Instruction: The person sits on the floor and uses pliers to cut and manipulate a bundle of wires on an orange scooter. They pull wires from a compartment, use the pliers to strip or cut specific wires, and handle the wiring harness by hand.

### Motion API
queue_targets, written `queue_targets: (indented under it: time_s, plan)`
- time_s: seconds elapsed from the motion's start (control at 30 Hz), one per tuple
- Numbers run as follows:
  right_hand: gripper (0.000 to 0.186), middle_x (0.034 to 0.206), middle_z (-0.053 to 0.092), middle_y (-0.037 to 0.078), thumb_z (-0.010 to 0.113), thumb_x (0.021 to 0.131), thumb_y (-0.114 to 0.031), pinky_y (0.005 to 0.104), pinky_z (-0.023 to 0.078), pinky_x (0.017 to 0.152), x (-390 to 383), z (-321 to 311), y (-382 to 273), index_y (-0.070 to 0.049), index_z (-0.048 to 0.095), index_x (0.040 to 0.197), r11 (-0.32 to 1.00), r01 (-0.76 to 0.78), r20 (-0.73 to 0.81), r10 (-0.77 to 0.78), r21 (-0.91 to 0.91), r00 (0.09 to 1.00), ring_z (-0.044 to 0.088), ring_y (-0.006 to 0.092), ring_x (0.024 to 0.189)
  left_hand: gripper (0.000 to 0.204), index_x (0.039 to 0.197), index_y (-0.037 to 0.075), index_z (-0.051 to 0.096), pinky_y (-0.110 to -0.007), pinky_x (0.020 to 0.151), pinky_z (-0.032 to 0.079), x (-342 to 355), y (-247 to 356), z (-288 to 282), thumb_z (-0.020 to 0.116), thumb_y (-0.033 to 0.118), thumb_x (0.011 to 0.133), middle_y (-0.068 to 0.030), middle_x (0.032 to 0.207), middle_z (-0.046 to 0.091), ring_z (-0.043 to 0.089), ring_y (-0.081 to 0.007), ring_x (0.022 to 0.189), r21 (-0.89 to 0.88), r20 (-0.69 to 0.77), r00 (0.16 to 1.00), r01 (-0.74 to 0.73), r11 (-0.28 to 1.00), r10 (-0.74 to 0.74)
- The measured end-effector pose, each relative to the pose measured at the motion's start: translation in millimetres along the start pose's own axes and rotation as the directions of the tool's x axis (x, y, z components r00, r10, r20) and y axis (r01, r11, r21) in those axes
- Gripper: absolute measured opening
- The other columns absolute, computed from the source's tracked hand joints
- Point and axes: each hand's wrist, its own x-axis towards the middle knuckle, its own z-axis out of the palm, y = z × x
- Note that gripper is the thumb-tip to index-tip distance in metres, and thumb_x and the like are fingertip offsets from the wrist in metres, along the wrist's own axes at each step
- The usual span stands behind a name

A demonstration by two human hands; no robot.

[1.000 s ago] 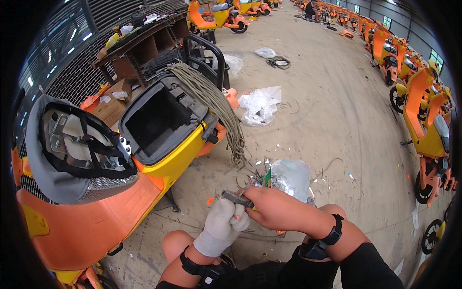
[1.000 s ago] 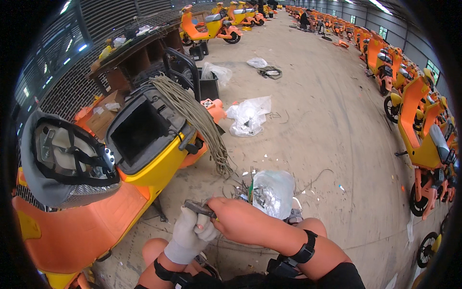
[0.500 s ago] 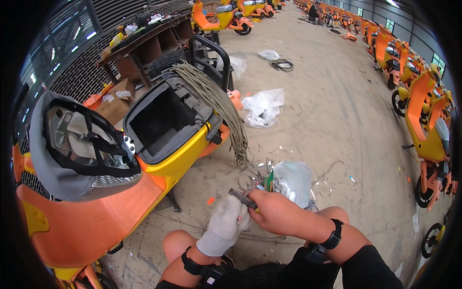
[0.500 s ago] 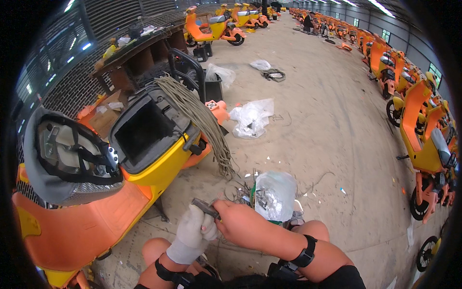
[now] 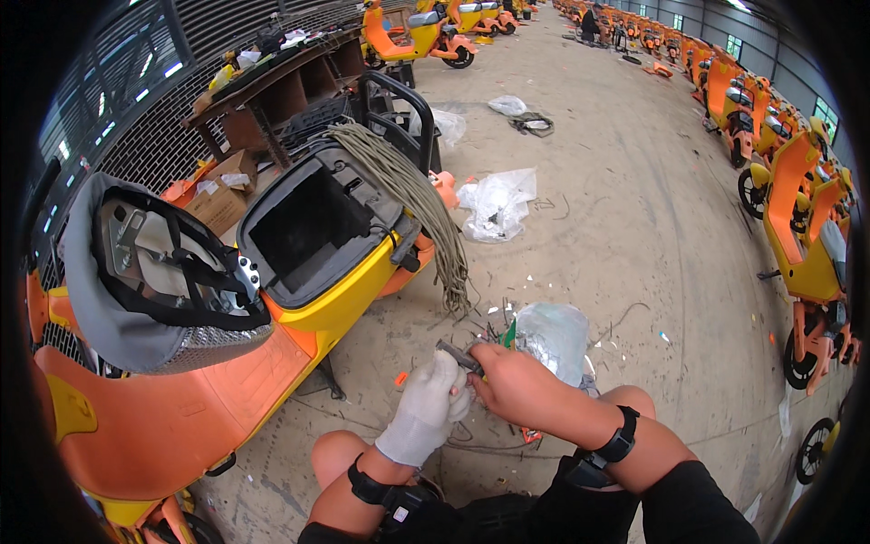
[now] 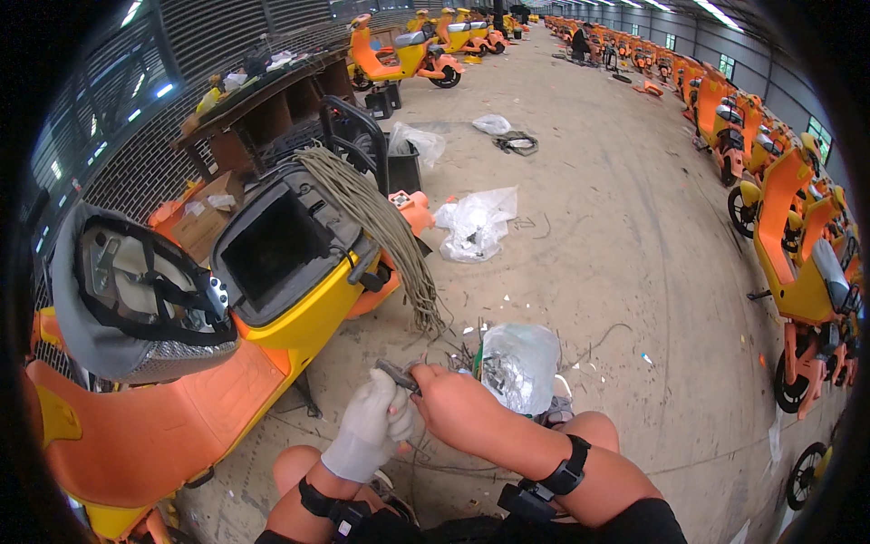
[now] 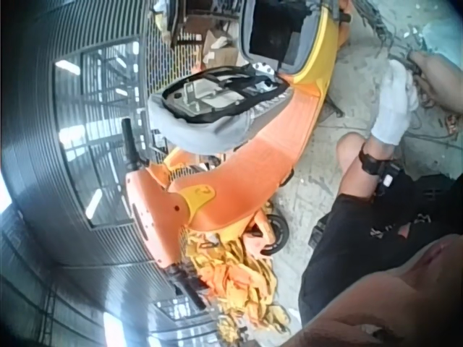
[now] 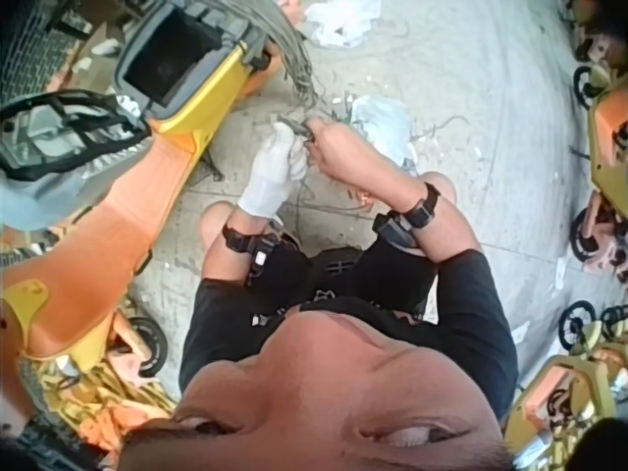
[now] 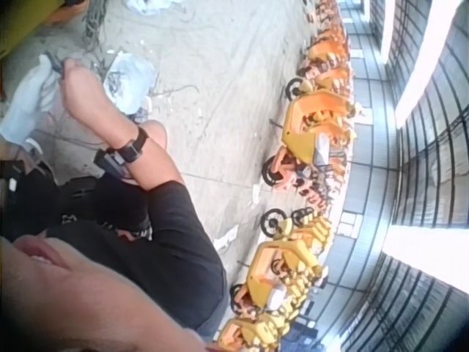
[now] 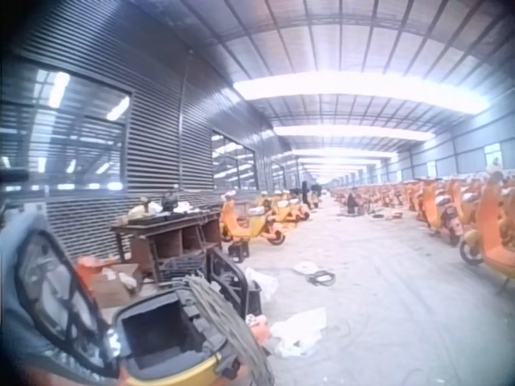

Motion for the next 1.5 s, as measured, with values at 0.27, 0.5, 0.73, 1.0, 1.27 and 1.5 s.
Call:
queue_targets:
  time_s: [0.27, 0.5, 0.73, 1.0, 1.27, 1.5]
  plan:
    - [0.028, 0.091, 0.063, 0.024, 0.064, 0.085, -0.014, 0.0476, 0.051, 0.070, -2.5, 4.2, 11.8, 0.003, 0.053, 0.105, 0.995, -0.081, 0.023, 0.082, -0.055, 0.996, 0.062, 0.0426, 0.082, 0.052, 0.066, 0.014, 0.038, -0.026, 0.041, 0.020, 11.6, -9.1, -2.6, 0.045, 0.056, 0.096, 0.0046, 0.054, 0.030, 0.026, -0.0091, 0.042, -0.001, -0.024, 0.996, 0.085, 0.996, -0.085]
    - [0.026, 0.090, 0.064, 0.022, 0.063, 0.085, -0.013, 0.0482, 0.052, 0.068, -5.9, 15.5, 27.2, 0.001, 0.054, 0.105, 0.993, -0.091, 0.018, 0.093, -0.074, 0.996, 0.063, 0.0421, 0.079, 0.055, 0.065, 0.015, 0.037, -0.028, 0.043, 0.018, 13.3, -8.1, -0.4, 0.042, 0.061, 0.095, 0.0044, 0.052, 0.024, 0.021, -0.0103, 0.042, 0.103, -0.040, 0.987, 0.159, 0.982, -0.155]
    - [0.021, 0.089, 0.063, 0.022, 0.058, 0.086, -0.009, 0.0496, 0.051, 0.069, -4.3, 11.4, 29.6, 0.000, 0.054, 0.104, 0.983, -0.143, 0.063, 0.151, -0.118, 0.987, 0.064, 0.0428, 0.079, 0.055, 0.065, 0.016, 0.037, -0.027, 0.043, 0.017, 17.7, -9.7, 0.7, 0.046, 0.062, 0.093, 0.0053, 0.051, 0.023, 0.021, -0.0096, 0.042, 0.103, -0.072, 0.980, 0.192, 0.976, -0.185]
    - [0.032, 0.078, 0.065, 0.023, 0.062, 0.089, -0.018, 0.0493, 0.049, 0.066, 3.5, -3.3, 28.4, 0.002, 0.052, 0.113, 0.980, -0.197, 0.039, 0.195, 0.039, 0.980, 0.064, 0.0398, 0.073, 0.056, 0.066, 0.015, 0.038, -0.027, 0.044, 0.018, 18.6, -2.2, -4.4, 0.039, 0.062, 0.095, 0.0053, 0.052, 0.020, 0.020, -0.0105, 0.043, 0.065, 0.046, 0.987, 0.149, 0.987, -0.153]
    - [0.041, 0.088, 0.067, 0.016, 0.062, 0.092, -0.027, 0.0363, 0.051, 0.075, 1.9, -19.9, 19.9, 0.004, 0.056, 0.118, 0.773, -0.401, 0.204, 0.345, 0.492, 0.916, 0.065, 0.0250, 0.081, 0.052, 0.074, 0.011, 0.045, -0.026, 0.044, 0.018, 12.1, 7.2, -7.3, 0.030, 0.052, 0.103, 0.0058, 0.053, 0.018, 0.019, -0.0101, 0.044, -0.161, 0.161, 0.986, 0.060, 0.985, -0.034]
    - [0.039, 0.093, 0.067, 0.018, 0.062, 0.091, -0.028, 0.0351, 0.051, 0.073, -1.4, -7.5, 29.5, 0.002, 0.058, 0.115, 0.784, -0.291, 0.100, 0.284, 0.548, 0.953, 0.065, 0.0252, 0.076, 0.040, 0.087, 0.009, 0.052, -0.026, 0.044, 0.020, 15.7, 4.8, -12.1, 0.035, 0.040, 0.104, 0.0063, 0.053, 0.021, 0.019, -0.0089, 0.043, -0.173, 0.192, 0.981, 0.013, 0.985, 0.021]
